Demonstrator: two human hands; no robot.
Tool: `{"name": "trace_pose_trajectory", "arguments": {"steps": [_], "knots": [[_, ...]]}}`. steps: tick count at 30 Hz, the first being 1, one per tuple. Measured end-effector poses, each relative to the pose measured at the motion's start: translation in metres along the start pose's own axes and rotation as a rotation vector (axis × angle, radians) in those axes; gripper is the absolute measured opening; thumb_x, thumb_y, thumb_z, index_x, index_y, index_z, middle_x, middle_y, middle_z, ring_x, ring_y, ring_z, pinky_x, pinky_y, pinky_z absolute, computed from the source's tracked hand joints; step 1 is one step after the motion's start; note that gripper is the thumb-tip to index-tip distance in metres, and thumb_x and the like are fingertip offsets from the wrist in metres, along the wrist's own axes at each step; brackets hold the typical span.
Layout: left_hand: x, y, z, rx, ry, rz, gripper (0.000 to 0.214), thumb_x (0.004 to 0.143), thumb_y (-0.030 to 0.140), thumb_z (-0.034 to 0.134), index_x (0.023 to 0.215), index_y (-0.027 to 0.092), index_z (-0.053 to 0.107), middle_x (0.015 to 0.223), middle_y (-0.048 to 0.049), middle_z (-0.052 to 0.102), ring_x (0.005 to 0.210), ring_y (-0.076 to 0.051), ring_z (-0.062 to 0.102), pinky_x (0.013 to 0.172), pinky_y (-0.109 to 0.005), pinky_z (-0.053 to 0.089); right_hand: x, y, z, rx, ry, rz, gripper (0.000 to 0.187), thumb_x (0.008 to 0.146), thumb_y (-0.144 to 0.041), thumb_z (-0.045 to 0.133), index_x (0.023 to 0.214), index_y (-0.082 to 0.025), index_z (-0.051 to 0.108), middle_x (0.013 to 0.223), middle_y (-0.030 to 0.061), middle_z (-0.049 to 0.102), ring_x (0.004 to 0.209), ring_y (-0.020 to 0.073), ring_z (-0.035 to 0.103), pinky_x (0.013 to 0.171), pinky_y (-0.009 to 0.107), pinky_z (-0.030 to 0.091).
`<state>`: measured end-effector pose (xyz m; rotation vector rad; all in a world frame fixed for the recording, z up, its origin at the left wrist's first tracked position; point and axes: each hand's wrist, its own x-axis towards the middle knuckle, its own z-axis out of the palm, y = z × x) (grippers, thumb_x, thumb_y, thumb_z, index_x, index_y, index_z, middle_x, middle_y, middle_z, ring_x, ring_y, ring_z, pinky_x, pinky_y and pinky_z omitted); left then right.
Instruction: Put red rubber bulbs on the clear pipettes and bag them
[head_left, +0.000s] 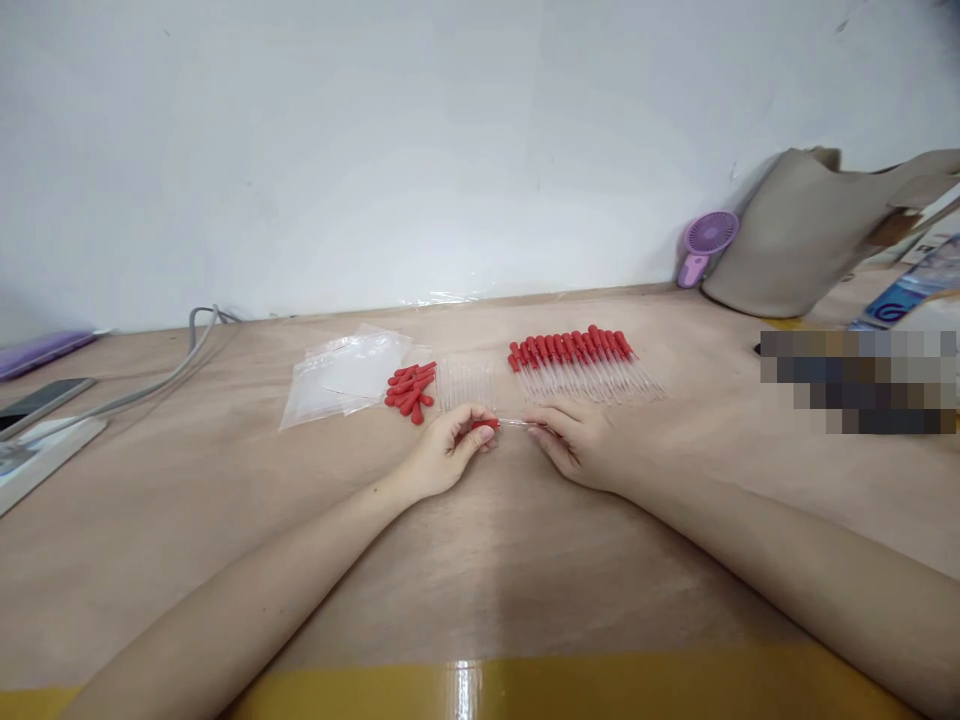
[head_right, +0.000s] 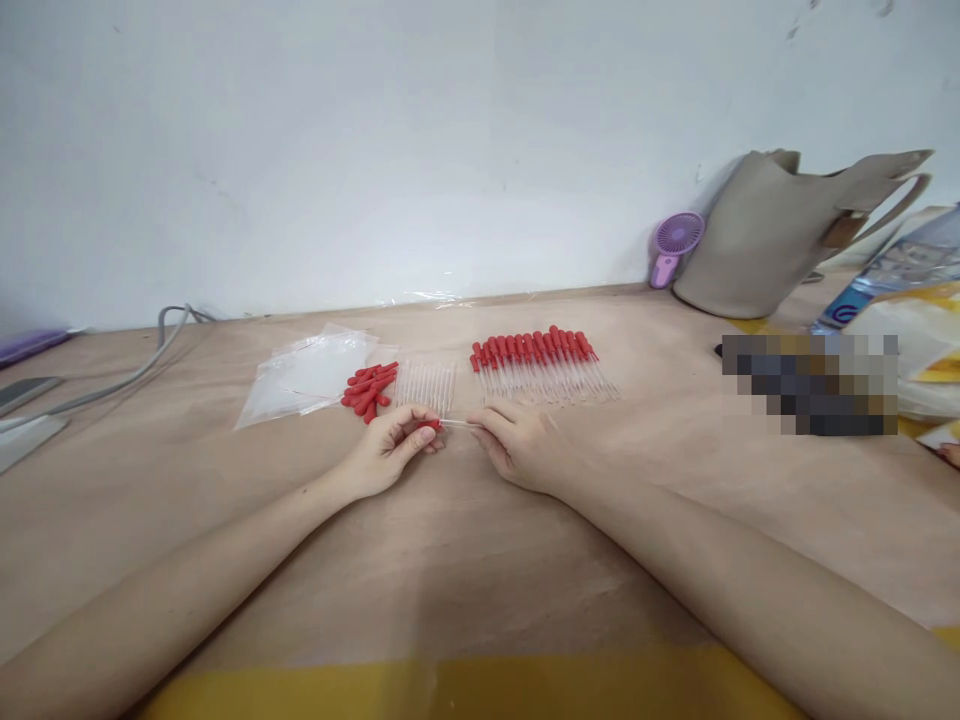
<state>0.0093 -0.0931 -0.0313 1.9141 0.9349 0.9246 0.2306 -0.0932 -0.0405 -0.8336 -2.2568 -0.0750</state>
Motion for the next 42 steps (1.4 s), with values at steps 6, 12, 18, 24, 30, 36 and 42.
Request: {"name": "trace_pose_trajectory", "arguments": {"steps": [6, 12, 18, 24, 30, 36, 42], "knots": [[0.000, -0.001, 0.002, -0.044, 0.002, -0.028, 0.019, 0.085, 0.033, 0.049, 0.094, 0.015, 0.050, 0.078, -0.0025, 0.057, 0.069, -0.011, 0.060, 0.064, -0.025, 0.051, -0.001, 0.003, 0.002, 0.039, 0.011, -0.043, 0.018, 0.087, -0.024, 0.046, 0.096, -0.018, 0.059, 0.083, 0.0045, 0.060, 0.072, 0.0132, 0.054, 0.066, 0.025, 0.041], [0.001, 0.001, 0.001, -0.030, -0.022, -0.058, 0.023, 0.084, 0.034, 0.051, 0.093, 0.013, 0.055, 0.067, -0.0015, 0.059, 0.061, -0.011, 0.059, 0.060, -0.024, 0.051, 0.000, 0.002, 0.001, 0.146, -0.027, -0.073, 0.018, 0.088, -0.023, 0.044, 0.094, -0.017, 0.060, 0.077, 0.0039, 0.058, 0.069, 0.0122, 0.052, 0.062, 0.024, 0.042], [-0.002, 0.005, 0.001, -0.014, -0.030, -0.006, 0.023, 0.083, 0.032, 0.052, 0.090, 0.012, 0.059, 0.064, -0.0023, 0.060, 0.058, -0.010, 0.057, 0.058, -0.023, 0.051, 0.002, 0.005, 0.000, 0.241, -0.065, -0.081, 0.019, 0.088, -0.022, 0.044, 0.097, -0.019, 0.061, 0.080, 0.0039, 0.060, 0.072, 0.0128, 0.053, 0.065, 0.025, 0.042], [-0.005, 0.008, 0.002, 0.087, -0.048, 0.037, 0.020, 0.083, 0.031, 0.053, 0.085, 0.013, 0.062, 0.064, -0.0019, 0.060, 0.055, -0.010, 0.058, 0.055, -0.022, 0.049, 0.006, 0.010, -0.006, 0.099, -0.175, -0.157, 0.022, 0.090, -0.022, 0.041, 0.093, -0.019, 0.063, 0.082, 0.0037, 0.063, 0.070, 0.0117, 0.053, 0.068, 0.028, 0.036], [-0.005, 0.008, 0.002, 0.296, -0.001, 0.083, 0.021, 0.081, 0.034, 0.055, 0.085, 0.016, 0.066, 0.068, -0.0023, 0.065, 0.058, -0.011, 0.058, 0.056, -0.022, 0.048, 0.008, 0.002, -0.010, -0.114, -0.118, -0.193, 0.023, 0.087, -0.017, 0.040, 0.085, -0.018, 0.063, 0.074, 0.0027, 0.061, 0.063, 0.0116, 0.049, 0.064, 0.029, 0.028], [-0.002, 0.006, -0.002, 0.290, 0.048, 0.042, 0.028, 0.079, 0.035, 0.058, 0.099, 0.016, 0.064, 0.089, -0.0059, 0.069, 0.073, -0.016, 0.062, 0.066, -0.026, 0.050, 0.006, -0.001, -0.006, -0.150, -0.026, -0.124, 0.020, 0.088, -0.020, 0.041, 0.089, -0.015, 0.061, 0.076, 0.0055, 0.060, 0.066, 0.0145, 0.047, 0.065, 0.028, 0.034], [-0.002, 0.002, -0.003, 0.321, 0.043, 0.051, 0.026, 0.081, 0.036, 0.055, 0.096, 0.018, 0.066, 0.079, -0.0036, 0.068, 0.065, -0.014, 0.060, 0.061, -0.024, 0.048, 0.000, 0.005, 0.000, -0.029, -0.001, -0.032, 0.018, 0.089, -0.025, 0.043, 0.087, -0.016, 0.058, 0.082, 0.0063, 0.059, 0.076, 0.0158, 0.051, 0.067, 0.027, 0.039]]}}
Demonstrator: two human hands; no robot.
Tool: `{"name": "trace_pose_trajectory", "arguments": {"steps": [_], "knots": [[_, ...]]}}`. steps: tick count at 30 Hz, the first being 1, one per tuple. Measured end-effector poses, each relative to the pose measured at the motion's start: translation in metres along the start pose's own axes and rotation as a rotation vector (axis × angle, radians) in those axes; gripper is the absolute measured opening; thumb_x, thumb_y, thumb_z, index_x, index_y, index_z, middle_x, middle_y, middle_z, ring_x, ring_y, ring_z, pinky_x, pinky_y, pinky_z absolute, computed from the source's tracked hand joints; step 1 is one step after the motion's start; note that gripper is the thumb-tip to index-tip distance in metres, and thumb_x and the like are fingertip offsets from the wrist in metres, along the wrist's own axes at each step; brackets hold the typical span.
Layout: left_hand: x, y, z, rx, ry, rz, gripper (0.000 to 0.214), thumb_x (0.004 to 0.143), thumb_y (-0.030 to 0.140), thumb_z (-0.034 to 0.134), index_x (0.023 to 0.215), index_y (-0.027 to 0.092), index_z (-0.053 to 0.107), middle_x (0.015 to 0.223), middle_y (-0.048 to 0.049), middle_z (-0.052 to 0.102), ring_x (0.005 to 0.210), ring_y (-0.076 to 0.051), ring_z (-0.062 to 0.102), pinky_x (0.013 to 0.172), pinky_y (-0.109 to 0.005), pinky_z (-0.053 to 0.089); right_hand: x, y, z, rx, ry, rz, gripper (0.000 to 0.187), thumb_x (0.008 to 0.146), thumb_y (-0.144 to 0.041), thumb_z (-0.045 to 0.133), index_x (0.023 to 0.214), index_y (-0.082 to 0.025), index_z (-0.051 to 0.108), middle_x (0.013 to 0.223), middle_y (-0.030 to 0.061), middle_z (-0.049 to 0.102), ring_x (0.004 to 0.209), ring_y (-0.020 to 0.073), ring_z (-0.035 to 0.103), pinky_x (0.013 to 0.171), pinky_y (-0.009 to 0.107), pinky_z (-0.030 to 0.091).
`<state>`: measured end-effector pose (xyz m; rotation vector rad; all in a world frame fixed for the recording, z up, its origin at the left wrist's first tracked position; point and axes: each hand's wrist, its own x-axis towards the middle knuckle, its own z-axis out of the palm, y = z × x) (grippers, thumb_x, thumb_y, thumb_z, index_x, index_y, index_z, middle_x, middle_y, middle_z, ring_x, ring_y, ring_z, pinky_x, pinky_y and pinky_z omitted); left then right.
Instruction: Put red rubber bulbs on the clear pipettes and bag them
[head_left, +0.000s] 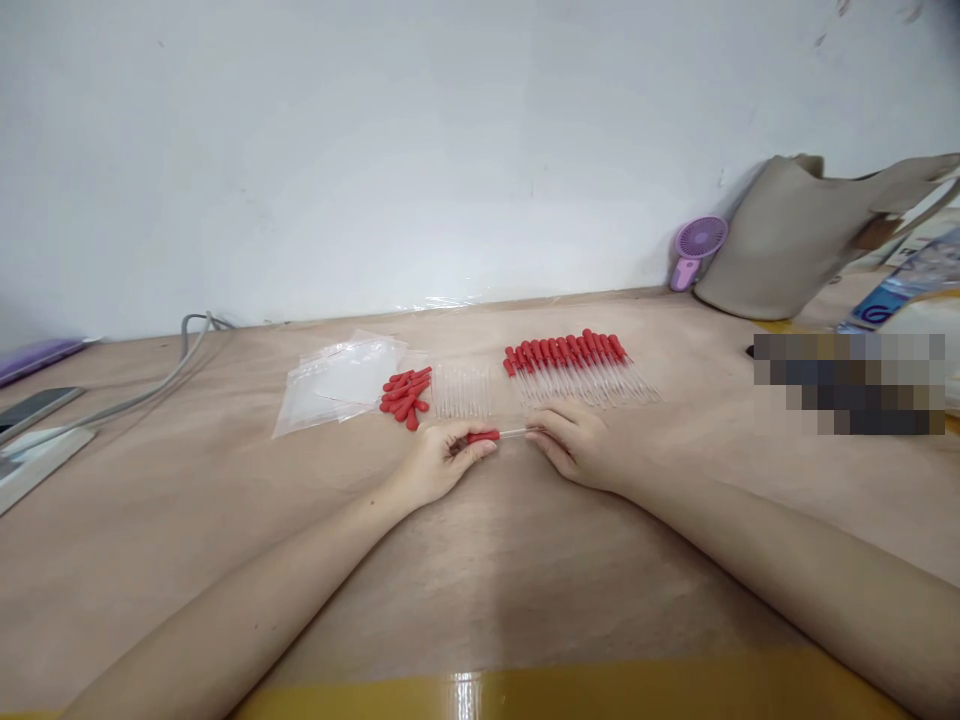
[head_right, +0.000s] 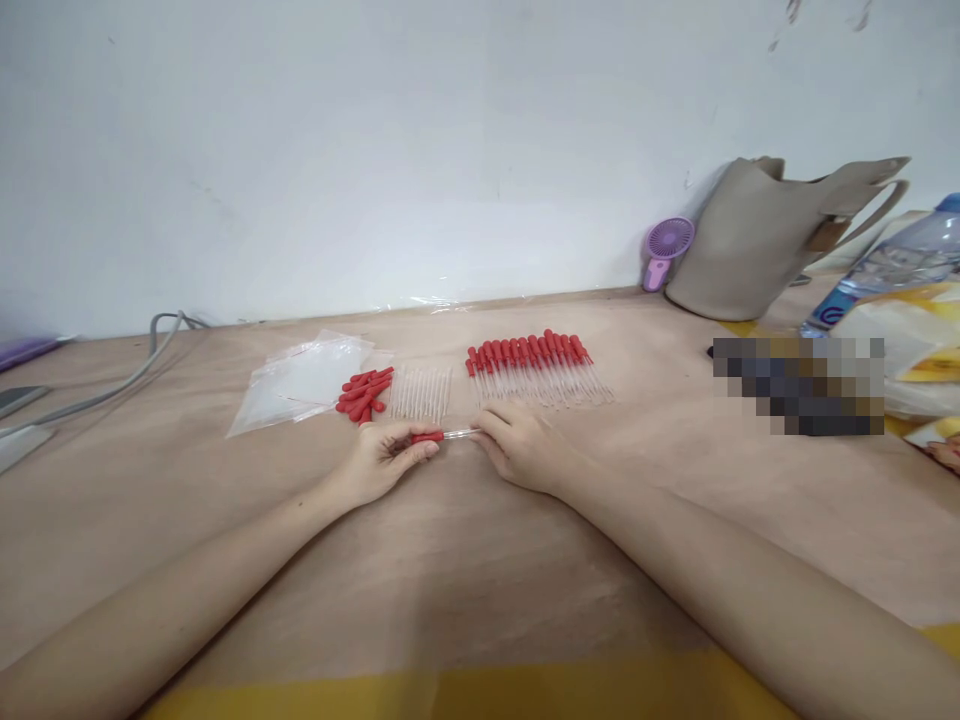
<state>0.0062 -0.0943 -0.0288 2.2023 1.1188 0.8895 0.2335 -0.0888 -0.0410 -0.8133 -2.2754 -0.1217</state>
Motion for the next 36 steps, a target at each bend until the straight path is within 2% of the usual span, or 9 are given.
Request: {"name": "trace_pose_trajectory", "arguments": {"steps": [4, 12, 22, 29, 33, 36], "knots": [[-0.002, 0.001, 0.003, -0.065, 0.015, 0.009, 0.024, 0.081, 0.034, 0.056, 0.091, 0.015, 0.067, 0.067, -0.0032, 0.065, 0.057, -0.012, 0.058, 0.057, -0.023, 0.049, 0.001, -0.003, -0.001, 0.028, 0.009, -0.046, 0.018, 0.088, -0.022, 0.042, 0.084, -0.016, 0.059, 0.076, 0.0055, 0.057, 0.071, 0.0149, 0.048, 0.064, 0.027, 0.038], [-0.005, 0.006, 0.004, -0.130, -0.013, 0.026, 0.020, 0.081, 0.029, 0.057, 0.087, 0.012, 0.066, 0.067, -0.0030, 0.064, 0.055, -0.010, 0.059, 0.056, -0.021, 0.050, 0.003, -0.008, 0.000, 0.030, 0.037, -0.107, 0.020, 0.088, -0.018, 0.040, 0.083, -0.015, 0.059, 0.068, 0.0038, 0.055, 0.063, 0.0134, 0.043, 0.059, 0.025, 0.035], [-0.004, 0.009, 0.003, -0.134, -0.006, 0.033, 0.020, 0.080, 0.029, 0.058, 0.086, 0.012, 0.066, 0.062, -0.0018, 0.062, 0.053, -0.010, 0.057, 0.054, -0.020, 0.049, 0.006, -0.016, 0.001, -0.016, 0.000, -0.049, 0.027, 0.090, -0.022, 0.038, 0.077, -0.014, 0.060, 0.065, 0.0036, 0.054, 0.060, 0.0116, 0.042, 0.057, 0.023, 0.032], [-0.005, 0.005, 0.003, -0.079, -0.014, 0.056, 0.020, 0.080, 0.030, 0.058, 0.088, 0.013, 0.066, 0.066, -0.0023, 0.066, 0.055, -0.010, 0.059, 0.055, -0.021, 0.050, 0.005, -0.016, 0.001, -0.036, -0.096, 0.025, 0.032, 0.091, -0.026, 0.036, 0.073, -0.015, 0.060, 0.063, 0.0022, 0.054, 0.056, 0.0100, 0.041, 0.055, 0.023, 0.028], [-0.006, 0.003, 0.003, -0.070, -0.007, 0.065, 0.021, 0.080, 0.031, 0.058, 0.089, 0.013, 0.066, 0.068, -0.0027, 0.066, 0.055, -0.011, 0.060, 0.056, -0.022, 0.051, 0.005, -0.016, 0.002, -0.028, -0.153, 0.098, 0.033, 0.092, -0.030, 0.035, 0.075, -0.016, 0.060, 0.064, 0.0020, 0.056, 0.058, 0.0107, 0.044, 0.058, 0.023, 0.030], [-0.005, 0.003, 0.003, -0.061, 0.019, 0.065, 0.022, 0.080, 0.031, 0.058, 0.089, 0.013, 0.066, 0.069, -0.0031, 0.067, 0.056, -0.011, 0.060, 0.057, -0.023, 0.051, 0.009, -0.016, 0.001, -0.003, -0.179, 0.100, 0.034, 0.092, -0.030, 0.033, 0.076, -0.015, 0.060, 0.067, 0.0030, 0.057, 0.061, 0.0113, 0.046, 0.059, 0.023, 0.031]]}}
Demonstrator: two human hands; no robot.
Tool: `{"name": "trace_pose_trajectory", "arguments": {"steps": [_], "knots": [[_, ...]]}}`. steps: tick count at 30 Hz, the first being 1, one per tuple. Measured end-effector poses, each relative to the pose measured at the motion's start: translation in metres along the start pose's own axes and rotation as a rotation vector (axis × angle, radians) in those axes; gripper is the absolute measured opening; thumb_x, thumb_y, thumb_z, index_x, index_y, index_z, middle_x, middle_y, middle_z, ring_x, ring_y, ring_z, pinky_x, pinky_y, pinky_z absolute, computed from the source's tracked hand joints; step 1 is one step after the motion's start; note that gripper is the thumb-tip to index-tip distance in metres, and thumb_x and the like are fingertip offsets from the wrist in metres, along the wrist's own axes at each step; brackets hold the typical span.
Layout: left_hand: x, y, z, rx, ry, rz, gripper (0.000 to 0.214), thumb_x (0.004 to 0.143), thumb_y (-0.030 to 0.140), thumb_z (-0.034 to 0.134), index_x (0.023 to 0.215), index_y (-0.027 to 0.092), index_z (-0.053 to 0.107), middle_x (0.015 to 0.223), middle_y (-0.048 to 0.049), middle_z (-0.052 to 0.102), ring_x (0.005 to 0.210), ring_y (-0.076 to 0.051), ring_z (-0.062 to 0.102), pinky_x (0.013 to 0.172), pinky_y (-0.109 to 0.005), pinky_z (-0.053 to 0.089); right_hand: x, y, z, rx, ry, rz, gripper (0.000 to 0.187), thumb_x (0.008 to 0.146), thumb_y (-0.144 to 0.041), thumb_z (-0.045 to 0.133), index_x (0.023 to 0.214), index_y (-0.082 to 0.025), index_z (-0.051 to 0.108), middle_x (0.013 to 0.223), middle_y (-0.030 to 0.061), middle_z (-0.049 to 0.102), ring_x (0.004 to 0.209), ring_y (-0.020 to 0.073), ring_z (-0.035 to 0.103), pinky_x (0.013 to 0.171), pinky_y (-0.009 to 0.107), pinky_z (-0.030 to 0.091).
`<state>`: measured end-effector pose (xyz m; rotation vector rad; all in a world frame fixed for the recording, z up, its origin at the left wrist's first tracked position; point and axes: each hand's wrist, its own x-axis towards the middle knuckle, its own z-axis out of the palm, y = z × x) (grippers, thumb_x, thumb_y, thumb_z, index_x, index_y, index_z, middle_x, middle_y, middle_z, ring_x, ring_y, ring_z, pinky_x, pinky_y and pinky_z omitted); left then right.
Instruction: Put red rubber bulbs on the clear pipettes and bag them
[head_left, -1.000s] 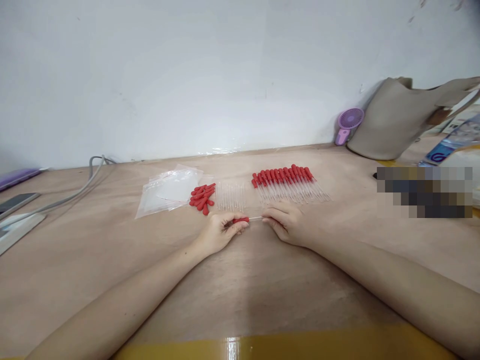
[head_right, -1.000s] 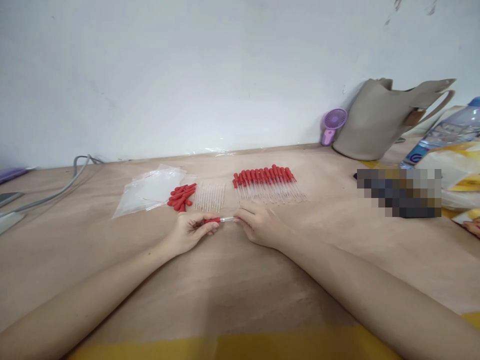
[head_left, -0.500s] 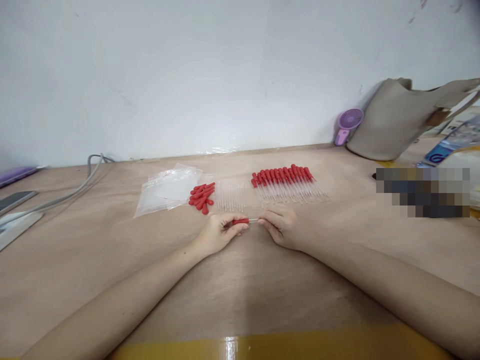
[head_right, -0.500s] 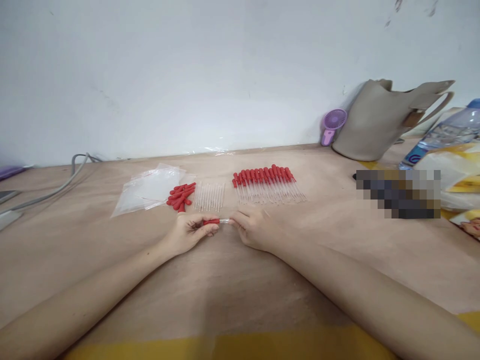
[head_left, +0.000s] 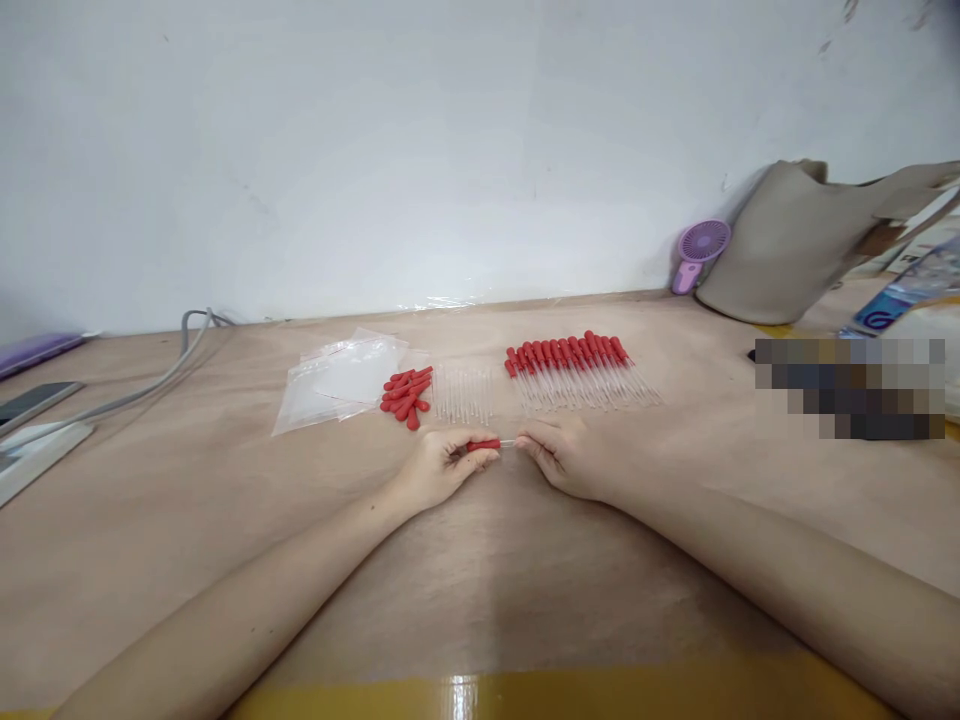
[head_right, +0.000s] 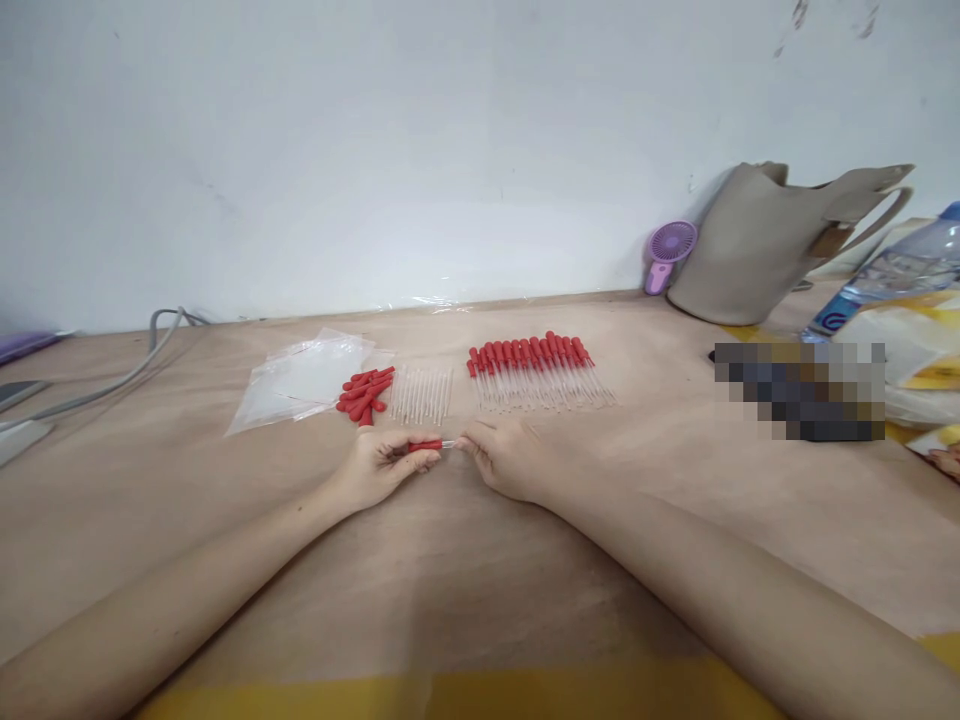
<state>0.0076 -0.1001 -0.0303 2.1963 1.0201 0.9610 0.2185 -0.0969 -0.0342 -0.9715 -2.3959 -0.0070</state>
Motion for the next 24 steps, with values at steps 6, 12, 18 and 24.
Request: {"name": "trace_pose_trajectory", "arguments": {"steps": [6, 12, 18, 24], "knots": [[0.005, -0.006, -0.001, 0.056, 0.082, -0.008, 0.033, 0.078, 0.031, 0.060, 0.106, 0.015, 0.060, 0.087, -0.0071, 0.067, 0.070, -0.014, 0.062, 0.065, -0.027, 0.053, 0.004, -0.005, -0.014, -0.124, -0.066, -0.042, 0.026, 0.089, -0.026, 0.042, 0.075, -0.015, 0.061, 0.076, 0.0063, 0.059, 0.073, 0.0158, 0.050, 0.066, 0.027, 0.034], [0.007, -0.006, -0.002, 0.136, -0.017, -0.053, 0.029, 0.078, 0.029, 0.059, 0.102, 0.015, 0.059, 0.069, 0.0012, 0.054, 0.054, -0.008, 0.048, 0.051, -0.020, 0.044, 0.026, 0.018, -0.027, 0.054, -0.008, 0.417, 0.023, 0.083, -0.026, 0.046, 0.067, -0.016, 0.060, 0.063, 0.0022, 0.059, 0.059, 0.0120, 0.051, 0.056, 0.023, 0.034], [0.005, 0.000, -0.006, 0.199, -0.093, -0.019, 0.018, 0.080, 0.028, 0.056, 0.091, 0.016, 0.064, 0.067, 0.0010, 0.053, 0.056, -0.008, 0.047, 0.052, -0.019, 0.041, 0.070, 0.041, -0.014, -0.026, 0.022, 0.719, 0.029, 0.076, -0.035, 0.052, 0.053, -0.018, 0.057, 0.059, 0.0038, 0.061, 0.061, 0.0153, 0.055, 0.055, 0.024, 0.036], [0.003, -0.004, -0.009, 0.205, -0.102, -0.012, 0.018, 0.079, 0.028, 0.056, 0.088, 0.016, 0.065, 0.069, -0.0008, 0.054, 0.059, -0.009, 0.049, 0.054, -0.021, 0.042, 0.076, 0.041, 0.000, -0.221, -0.021, 0.784, 0.030, 0.077, -0.040, 0.047, 0.075, -0.017, 0.066, 0.076, 0.0087, 0.065, 0.073, 0.0211, 0.060, 0.058, 0.028, 0.040]]}}
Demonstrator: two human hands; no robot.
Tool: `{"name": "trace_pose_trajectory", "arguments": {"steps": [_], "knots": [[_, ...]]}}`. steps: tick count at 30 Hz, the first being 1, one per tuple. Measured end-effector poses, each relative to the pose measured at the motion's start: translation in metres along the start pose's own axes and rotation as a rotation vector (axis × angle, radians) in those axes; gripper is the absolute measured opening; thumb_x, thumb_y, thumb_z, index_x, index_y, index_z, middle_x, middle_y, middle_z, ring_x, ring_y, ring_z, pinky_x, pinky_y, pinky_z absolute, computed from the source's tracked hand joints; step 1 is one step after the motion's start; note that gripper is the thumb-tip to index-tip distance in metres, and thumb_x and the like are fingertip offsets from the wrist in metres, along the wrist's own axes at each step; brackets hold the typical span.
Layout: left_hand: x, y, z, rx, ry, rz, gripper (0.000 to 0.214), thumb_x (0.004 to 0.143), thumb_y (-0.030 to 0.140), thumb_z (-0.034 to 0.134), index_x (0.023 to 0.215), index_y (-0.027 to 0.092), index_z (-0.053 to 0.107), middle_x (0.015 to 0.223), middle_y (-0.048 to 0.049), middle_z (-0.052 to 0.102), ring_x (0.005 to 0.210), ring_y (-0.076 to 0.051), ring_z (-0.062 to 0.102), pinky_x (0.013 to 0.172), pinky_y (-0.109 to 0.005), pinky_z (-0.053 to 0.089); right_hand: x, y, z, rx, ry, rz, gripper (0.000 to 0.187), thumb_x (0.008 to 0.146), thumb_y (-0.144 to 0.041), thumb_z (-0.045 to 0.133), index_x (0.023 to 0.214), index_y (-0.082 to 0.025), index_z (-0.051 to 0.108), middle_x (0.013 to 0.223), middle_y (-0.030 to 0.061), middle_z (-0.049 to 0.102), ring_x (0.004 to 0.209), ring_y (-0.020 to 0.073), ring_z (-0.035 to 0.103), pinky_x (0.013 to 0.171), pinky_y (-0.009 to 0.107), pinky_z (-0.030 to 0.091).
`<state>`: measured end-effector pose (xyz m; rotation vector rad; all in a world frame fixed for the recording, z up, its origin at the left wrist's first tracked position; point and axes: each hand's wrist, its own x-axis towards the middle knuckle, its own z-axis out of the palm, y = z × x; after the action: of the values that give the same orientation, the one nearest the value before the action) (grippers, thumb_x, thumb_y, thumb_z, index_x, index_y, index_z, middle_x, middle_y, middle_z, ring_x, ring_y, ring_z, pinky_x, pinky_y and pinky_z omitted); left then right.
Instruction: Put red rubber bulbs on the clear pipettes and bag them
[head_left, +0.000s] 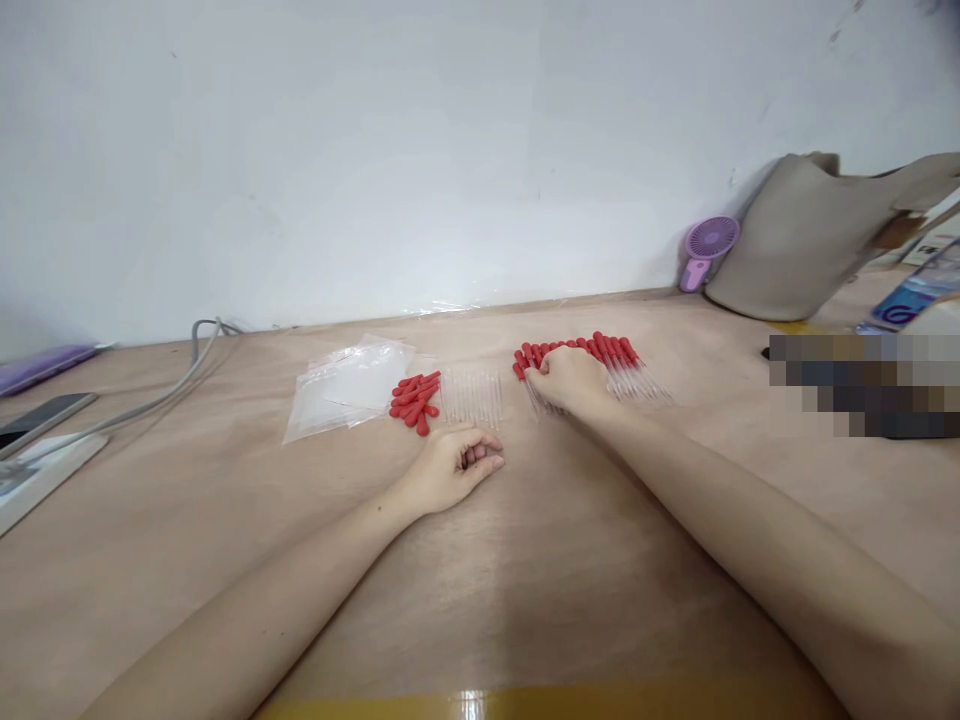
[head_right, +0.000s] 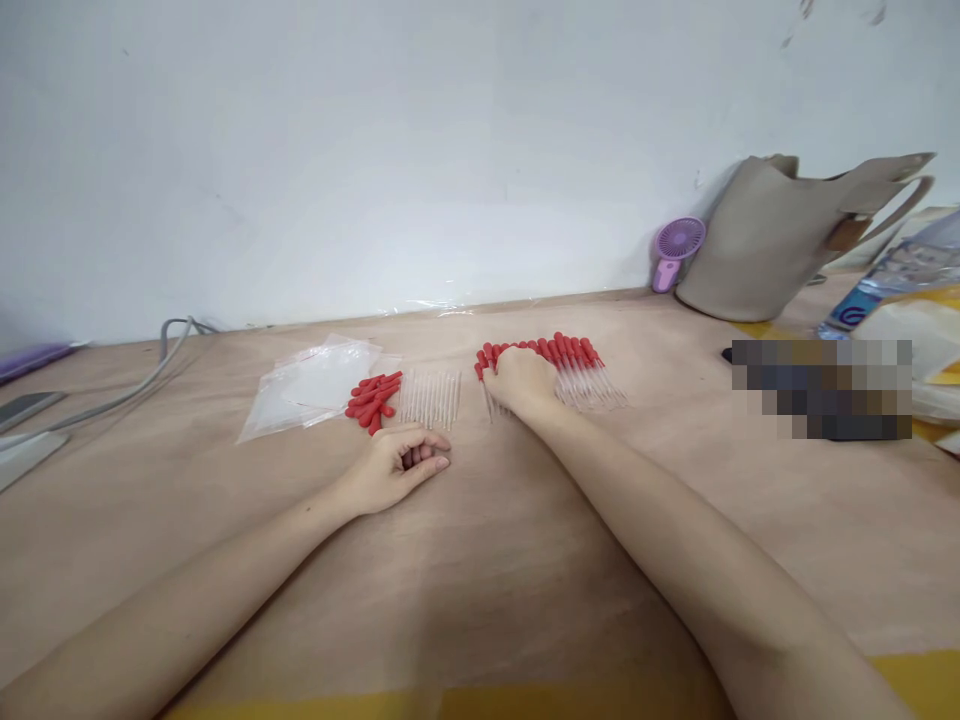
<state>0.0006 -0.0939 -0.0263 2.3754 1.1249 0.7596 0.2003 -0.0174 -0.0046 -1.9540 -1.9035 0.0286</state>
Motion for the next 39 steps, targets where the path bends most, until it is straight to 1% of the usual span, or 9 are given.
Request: {"name": "trace_pose_trajectory", "arguments": {"steps": [6, 11, 19, 24, 27, 30, 34, 36, 39], "knots": [[0.000, 0.001, 0.000, -0.002, -0.005, -0.015, 0.018, 0.080, 0.029, 0.055, 0.089, 0.016, 0.064, 0.069, -0.0008, 0.055, 0.059, -0.009, 0.049, 0.054, -0.020, 0.041, -0.005, -0.001, -0.006, -0.038, -0.011, -0.028, 0.040, 0.078, -0.052, 0.044, 0.076, -0.018, 0.066, 0.078, 0.0087, 0.066, 0.076, 0.0222, 0.060, 0.062, 0.030, 0.042], [0.001, 0.004, -0.001, 0.000, -0.002, -0.005, 0.017, 0.080, 0.027, 0.056, 0.089, 0.016, 0.065, 0.070, -0.0005, 0.055, 0.060, -0.009, 0.049, 0.055, -0.020, 0.041, -0.014, -0.019, -0.002, 0.000, -0.049, -0.105, 0.034, 0.080, -0.046, 0.045, 0.077, -0.019, 0.066, 0.082, 0.0078, 0.066, 0.079, 0.0224, 0.061, 0.064, 0.031, 0.043], [0.001, 0.003, -0.001, 0.011, -0.008, 0.000, 0.017, 0.080, 0.027, 0.055, 0.087, 0.015, 0.064, 0.069, -0.0008, 0.054, 0.060, -0.009, 0.050, 0.054, -0.020, 0.041, -0.004, -0.053, 0.005, -0.017, -0.231, -0.052, 0.027, 0.076, -0.025, 0.052, 0.097, -0.014, 0.065, 0.098, 0.0161, 0.065, 0.089, 0.0246, 0.062, 0.068, 0.031, 0.046], [0.001, 0.003, -0.001, 0.009, -0.006, 0.021, 0.016, 0.080, 0.026, 0.056, 0.087, 0.015, 0.064, 0.068, -0.0009, 0.054, 0.059, -0.010, 0.050, 0.054, -0.021, 0.041, 0.006, -0.062, 0.012, -0.026, -0.286, -0.040, 0.028, 0.073, -0.025, 0.057, 0.096, -0.012, 0.066, 0.097, 0.0182, 0.065, 0.091, 0.0251, 0.062, 0.072, 0.031, 0.046], [-0.001, 0.003, 0.000, 0.026, 0.034, 0.048, 0.014, 0.081, 0.026, 0.054, 0.086, 0.016, 0.063, 0.069, -0.0011, 0.055, 0.059, -0.010, 0.050, 0.054, -0.021, 0.042, 0.007, -0.065, 0.014, -0.020, -0.305, -0.039, 0.027, 0.075, -0.026, 0.055, 0.096, -0.012, 0.066, 0.096, 0.0180, 0.065, 0.091, 0.0247, 0.062, 0.072, 0.031, 0.046], [-0.005, -0.002, -0.004, 0.152, 0.133, 0.070, 0.013, 0.083, 0.026, 0.051, 0.083, 0.016, 0.058, 0.071, -0.0016, 0.055, 0.059, -0.010, 0.051, 0.055, -0.021, 0.042, 0.002, -0.061, 0.006, -0.004, -0.296, -0.038, 0.028, 0.080, -0.027, 0.049, 0.097, -0.012, 0.064, 0.097, 0.0178, 0.065, 0.090, 0.0243, 0.062, 0.070, 0.030, 0.045], [-0.009, -0.010, -0.019, 0.594, 0.268, -0.041, 0.018, 0.085, 0.031, 0.045, 0.080, 0.016, 0.054, 0.080, -0.0063, 0.056, 0.067, -0.016, 0.055, 0.059, -0.026, 0.042, -0.016, -0.041, -0.015, 0.010, -0.203, -0.080, 0.033, 0.086, -0.031, 0.037, 0.099, -0.010, 0.058, 0.095, 0.0181, 0.064, 0.084, 0.0258, 0.062, 0.062, 0.030, 0.042], [-0.009, -0.012, -0.027, 0.786, 0.257, -0.146, 0.022, 0.086, 0.034, 0.043, 0.084, 0.015, 0.054, 0.084, -0.0092, 0.058, 0.072, -0.021, 0.057, 0.059, -0.028, 0.042, -0.029, -0.026, -0.024, -0.003, -0.131, -0.165, 0.033, 0.087, -0.032, 0.033, 0.100, -0.009, 0.054, 0.083, 0.0158, 0.065, 0.074, 0.0251, 0.062, 0.057, 0.029, 0.038], [-0.006, -0.014, -0.033, 0.892, 0.165, -0.263, 0.027, 0.086, 0.039, 0.042, 0.088, 0.014, 0.053, 0.085, -0.0118, 0.059, 0.070, -0.024, 0.059, 0.057, -0.030, 0.042, -0.048, -0.001, -0.028, -0.009, -0.038, -0.293, 0.026, 0.089, -0.027, 0.032, 0.101, -0.012, 0.050, 0.075, 0.0096, 0.064, 0.065, 0.0209, 0.059, 0.053, 0.027, 0.033]]}}
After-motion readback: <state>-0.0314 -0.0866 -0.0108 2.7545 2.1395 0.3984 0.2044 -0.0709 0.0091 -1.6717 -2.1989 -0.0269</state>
